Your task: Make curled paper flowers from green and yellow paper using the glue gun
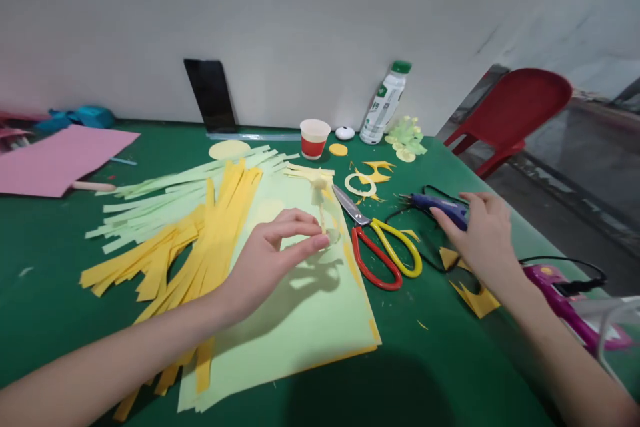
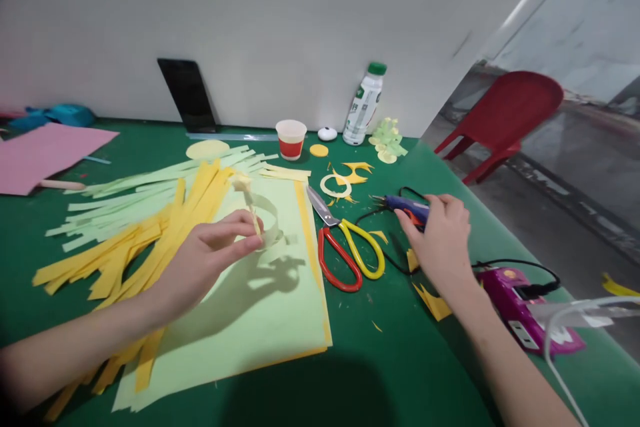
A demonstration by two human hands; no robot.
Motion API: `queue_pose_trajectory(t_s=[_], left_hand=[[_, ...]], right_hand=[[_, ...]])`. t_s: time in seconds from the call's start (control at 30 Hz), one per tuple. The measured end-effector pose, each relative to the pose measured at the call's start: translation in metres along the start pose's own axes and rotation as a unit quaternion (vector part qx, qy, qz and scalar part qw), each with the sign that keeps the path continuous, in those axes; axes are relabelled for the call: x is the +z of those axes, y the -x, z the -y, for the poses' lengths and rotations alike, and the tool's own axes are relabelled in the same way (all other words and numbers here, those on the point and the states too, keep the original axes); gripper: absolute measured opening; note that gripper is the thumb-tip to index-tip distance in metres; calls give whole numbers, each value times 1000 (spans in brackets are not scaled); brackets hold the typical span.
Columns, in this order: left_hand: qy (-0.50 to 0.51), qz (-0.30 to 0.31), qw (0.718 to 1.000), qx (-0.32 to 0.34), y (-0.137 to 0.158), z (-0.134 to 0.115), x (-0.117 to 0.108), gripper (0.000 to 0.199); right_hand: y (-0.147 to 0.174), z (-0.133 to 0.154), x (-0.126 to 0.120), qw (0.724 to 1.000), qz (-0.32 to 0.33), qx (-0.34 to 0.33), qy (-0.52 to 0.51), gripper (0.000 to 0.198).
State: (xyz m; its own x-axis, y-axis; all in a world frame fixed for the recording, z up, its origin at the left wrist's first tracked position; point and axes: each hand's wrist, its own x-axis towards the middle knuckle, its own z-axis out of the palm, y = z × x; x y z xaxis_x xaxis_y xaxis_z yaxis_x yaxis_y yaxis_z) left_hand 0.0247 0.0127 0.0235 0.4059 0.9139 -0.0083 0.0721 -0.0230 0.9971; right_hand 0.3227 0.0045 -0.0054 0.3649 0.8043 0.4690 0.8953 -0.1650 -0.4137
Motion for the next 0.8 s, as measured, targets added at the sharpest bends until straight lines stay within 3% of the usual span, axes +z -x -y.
queue_pose_trajectory(t_s=[0.07, 0.13, 0.2, 0.27, 0.43, 0.5, 0.57, 0.8], left_hand=[[-26, -9, 999, 25, 2, -9, -3, 20], [-36, -10, 998, 50, 4, -16, -4, 22], [-40, -6, 997, 68, 6, -21, -5, 22], [-46, 1, 996, 82, 8, -25, -6, 20], [-53, 7, 992, 115, 14, -29, -7, 16], [-47, 3, 991, 126, 16, -30, -8, 16], [-46, 2, 990, 132, 16, -30, -8, 16], [-52, 11, 990, 127, 15, -31, -8, 15]], right_hand=[[11, 31, -6, 995, 23, -73, -67, 28], [21, 65, -13, 961, 128, -131, -209, 22], [29, 96, -18, 900, 251, -110, -340, 20], [33, 118, -19, 839, 322, -66, -433, 17], [40, 136, -9, 668, 436, 44, -601, 1], [43, 135, -7, 628, 459, 47, -626, 6], [44, 134, -7, 614, 470, 41, -633, 5], [42, 136, -8, 610, 479, 34, -630, 4]])
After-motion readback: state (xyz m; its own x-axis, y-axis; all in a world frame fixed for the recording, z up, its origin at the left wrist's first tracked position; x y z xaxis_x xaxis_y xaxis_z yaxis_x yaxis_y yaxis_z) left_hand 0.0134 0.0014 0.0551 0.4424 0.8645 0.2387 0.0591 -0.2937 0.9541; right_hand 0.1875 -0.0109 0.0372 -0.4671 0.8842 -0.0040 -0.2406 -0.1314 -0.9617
